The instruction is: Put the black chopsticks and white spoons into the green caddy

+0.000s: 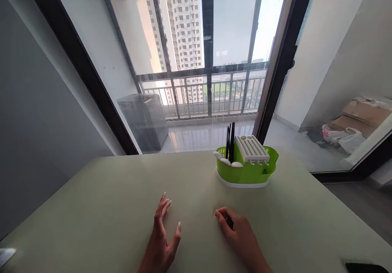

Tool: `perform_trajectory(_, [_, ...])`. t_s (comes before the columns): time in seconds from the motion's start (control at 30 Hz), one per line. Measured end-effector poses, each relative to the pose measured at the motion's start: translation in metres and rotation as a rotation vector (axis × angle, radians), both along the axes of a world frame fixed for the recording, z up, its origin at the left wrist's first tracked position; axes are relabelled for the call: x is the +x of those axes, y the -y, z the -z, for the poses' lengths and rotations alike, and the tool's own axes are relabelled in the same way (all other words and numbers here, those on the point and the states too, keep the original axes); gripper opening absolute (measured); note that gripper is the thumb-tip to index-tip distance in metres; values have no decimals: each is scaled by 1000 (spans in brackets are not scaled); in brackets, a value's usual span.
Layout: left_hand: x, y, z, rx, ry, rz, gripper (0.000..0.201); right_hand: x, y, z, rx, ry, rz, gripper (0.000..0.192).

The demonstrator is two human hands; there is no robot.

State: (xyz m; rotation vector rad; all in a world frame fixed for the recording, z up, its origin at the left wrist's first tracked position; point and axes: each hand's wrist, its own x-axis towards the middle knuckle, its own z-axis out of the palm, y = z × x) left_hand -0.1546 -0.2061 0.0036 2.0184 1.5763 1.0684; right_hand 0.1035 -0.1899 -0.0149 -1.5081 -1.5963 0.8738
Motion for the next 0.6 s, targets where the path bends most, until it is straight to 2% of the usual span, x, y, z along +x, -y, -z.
perform_trajectory(0.13, [-8, -8, -3, -20, 68, -56, 63, -2, 0, 0, -16, -18, 2, 50])
perform_trajectory(0.3, [-19, -16, -19, -23, 106, -190, 53, -4, -1, 6, -1, -38, -2, 52])
perform_trajectory(0.43, [-23, -24, -29, 55, 178, -294, 47, -6, -5, 16, 46, -67, 16, 54])
perform_trajectory(0.6, [-20, -30, -32, 122, 252, -330, 46, -5, -7, 30, 39, -77, 29, 56])
